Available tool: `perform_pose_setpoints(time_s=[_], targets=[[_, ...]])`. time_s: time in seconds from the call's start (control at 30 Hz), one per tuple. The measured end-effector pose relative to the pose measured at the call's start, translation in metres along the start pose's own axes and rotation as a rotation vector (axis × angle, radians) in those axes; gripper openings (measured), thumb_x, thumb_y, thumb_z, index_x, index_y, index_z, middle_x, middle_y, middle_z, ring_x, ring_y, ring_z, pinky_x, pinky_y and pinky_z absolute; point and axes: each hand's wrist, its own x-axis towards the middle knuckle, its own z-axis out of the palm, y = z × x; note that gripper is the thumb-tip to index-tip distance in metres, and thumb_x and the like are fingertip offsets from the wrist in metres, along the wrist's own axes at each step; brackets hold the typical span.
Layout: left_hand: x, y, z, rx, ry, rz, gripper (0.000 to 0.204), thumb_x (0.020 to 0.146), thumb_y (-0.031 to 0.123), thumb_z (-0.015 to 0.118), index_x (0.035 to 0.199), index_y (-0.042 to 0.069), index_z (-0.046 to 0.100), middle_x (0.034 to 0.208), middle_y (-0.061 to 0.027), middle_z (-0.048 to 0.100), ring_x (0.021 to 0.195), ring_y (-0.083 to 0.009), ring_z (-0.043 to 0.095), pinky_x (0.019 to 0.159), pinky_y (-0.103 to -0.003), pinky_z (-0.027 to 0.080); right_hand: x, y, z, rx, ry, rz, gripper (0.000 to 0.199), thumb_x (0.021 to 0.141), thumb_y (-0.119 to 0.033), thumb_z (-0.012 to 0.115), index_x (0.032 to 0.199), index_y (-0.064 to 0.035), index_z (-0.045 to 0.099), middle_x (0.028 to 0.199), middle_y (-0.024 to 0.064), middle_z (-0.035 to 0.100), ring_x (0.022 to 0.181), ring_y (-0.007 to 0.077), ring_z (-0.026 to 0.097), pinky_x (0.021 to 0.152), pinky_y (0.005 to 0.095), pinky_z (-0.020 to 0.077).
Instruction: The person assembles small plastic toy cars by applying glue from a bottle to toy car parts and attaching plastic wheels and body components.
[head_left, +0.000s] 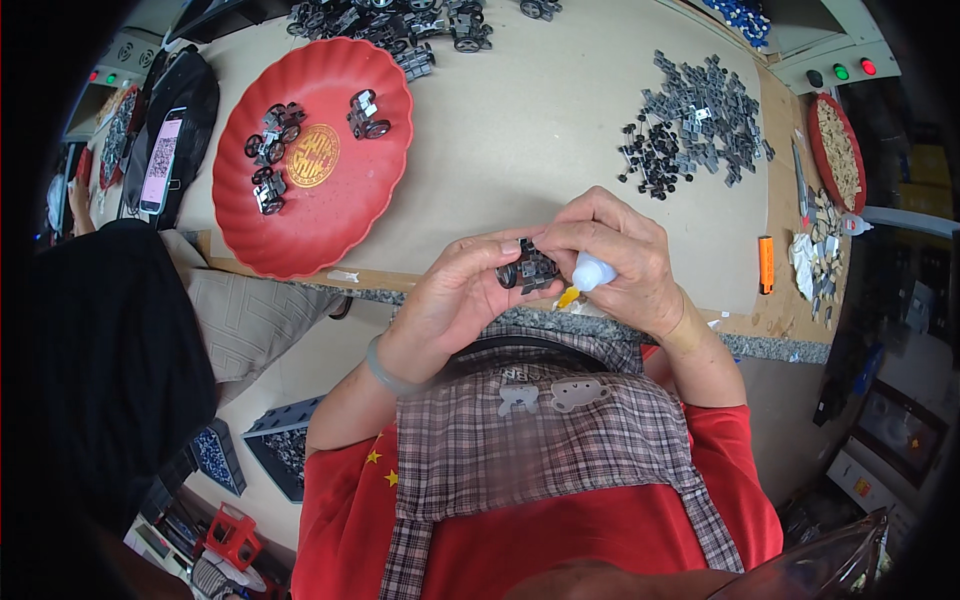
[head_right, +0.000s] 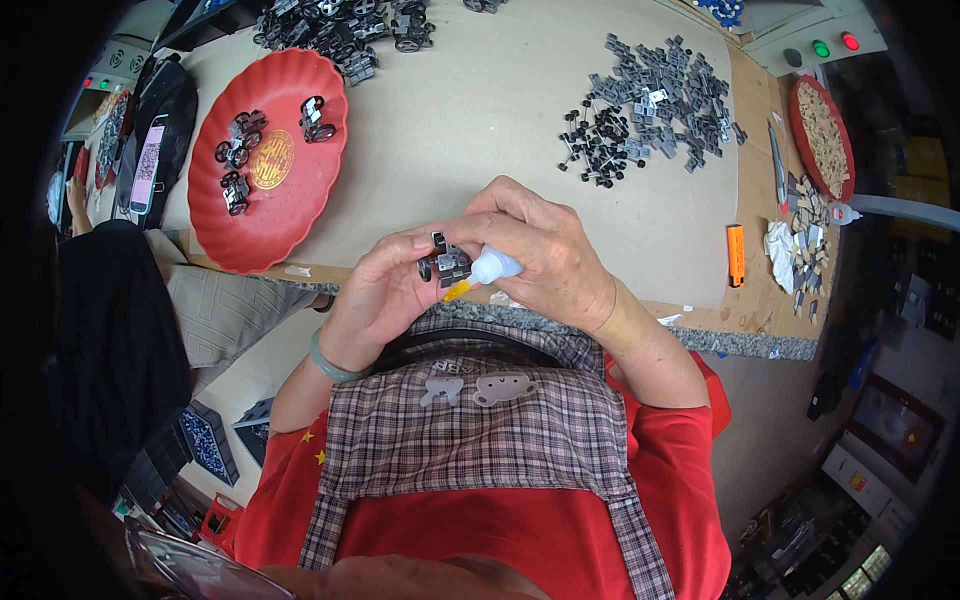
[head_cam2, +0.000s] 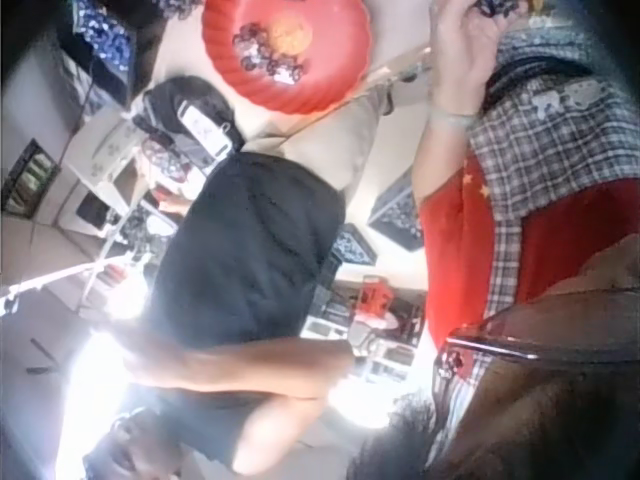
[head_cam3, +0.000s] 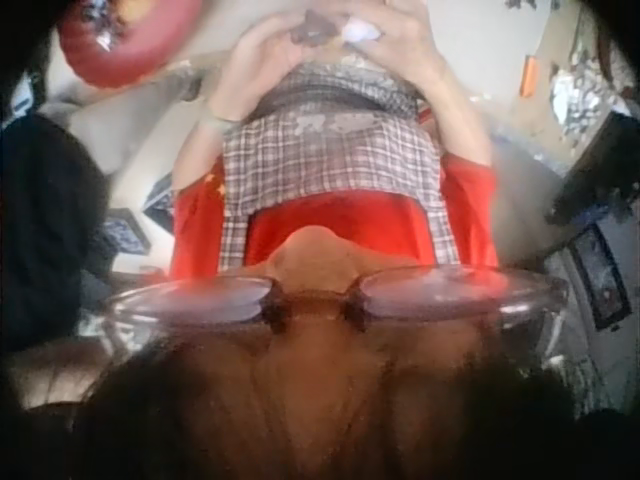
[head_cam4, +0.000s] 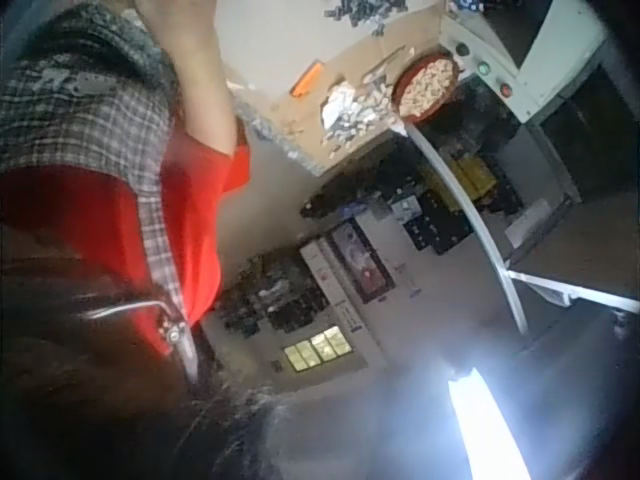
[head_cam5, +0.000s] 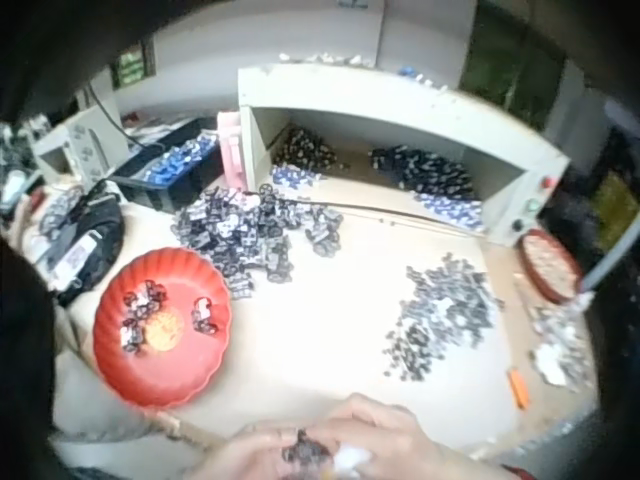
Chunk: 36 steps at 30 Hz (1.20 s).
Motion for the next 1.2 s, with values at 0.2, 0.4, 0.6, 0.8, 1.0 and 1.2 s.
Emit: perform_pose_setpoints(time_s=[0.2, 0.4, 0.6, 0.8, 1.0, 1.2], targets=[[0.000, 0.003, 0.007, 0.042, 0.015, -0.013, 0.040, 0.093, 0.012, 0.051, 0.125, -0.011, 0.051, 0.112, -0.0184, 0.062, 0.106, -0.0236, 0.061, 0.096, -0.042, 0.049, -0.003, -0.001, -0.001, -0.138, -0.004, -0.073, 0.034, 0.061, -0.010, 0.081, 0.093, -0.0070, 0.069, 0.080, 0.0031, 0.055, 0.065, 0.0146, 0.062, 0.052, 0.0278, 0.0509], [0.000, 0.003, 0.005, 0.153, 0.045, 0.018, 0.039, 0.093, 0.009, 0.053, 0.127, -0.011, 0.050, 0.115, -0.0196, 0.062, 0.108, -0.0246, 0.061, 0.097, -0.042, 0.048, -0.003, -0.001, -0.002, -0.207, -0.048, -0.114, 0.034, 0.059, -0.017, 0.081, 0.086, -0.0044, 0.065, 0.079, 0.0037, 0.054, 0.063, 0.0148, 0.061, 0.050, 0.0283, 0.0504], [0.000, 0.001, 0.010, 0.244, 0.133, 0.038, 0.036, 0.095, 0.010, 0.052, 0.126, -0.009, 0.053, 0.110, -0.0154, 0.062, 0.102, -0.0184, 0.061, 0.091, -0.034, 0.051, -0.002, -0.001, 0.001, -0.294, -0.080, -0.117, 0.022, 0.065, -0.009, 0.076, 0.081, -0.0032, 0.061, 0.080, 0.0045, 0.052, 0.060, 0.0152, 0.061, 0.049, 0.0294, 0.0506], [-0.001, -0.007, 0.009, 0.590, 0.173, 0.156, 0.032, 0.099, 0.013, 0.048, 0.123, -0.005, 0.057, 0.099, -0.0056, 0.060, 0.087, -0.0075, 0.055, 0.076, -0.021, 0.047, -0.004, -0.002, 0.006, -0.378, -0.091, -0.111, 0.015, 0.071, -0.004, 0.069, 0.082, -0.0027, 0.059, 0.082, 0.0053, 0.050, 0.063, 0.0166, 0.061, 0.050, 0.0308, 0.0521], [-0.005, -0.007, 0.008, 0.730, 0.157, 0.197, 0.032, 0.100, 0.015, 0.045, 0.121, -0.005, 0.057, 0.099, -0.0044, 0.061, 0.086, -0.0070, 0.055, 0.073, -0.021, 0.046, -0.003, -0.006, 0.002, -0.225, -0.115, -0.035, 0.024, 0.066, -0.002, 0.075, 0.085, -0.0025, 0.060, 0.086, 0.0066, 0.053, 0.067, 0.0194, 0.063, 0.054, 0.0315, 0.0535], [-0.005, -0.002, 0.007, 0.604, 0.028, 0.168, 0.033, 0.099, 0.014, 0.043, 0.121, -0.007, 0.056, 0.105, -0.0110, 0.063, 0.090, -0.0124, 0.061, 0.074, -0.023, 0.050, -0.005, -0.001, -0.005, 0.374, -0.051, 0.271, 0.029, 0.073, 0.001, 0.075, 0.101, -0.0077, 0.072, 0.096, 0.0029, 0.056, 0.082, 0.0111, 0.059, 0.065, 0.0241, 0.0523]])
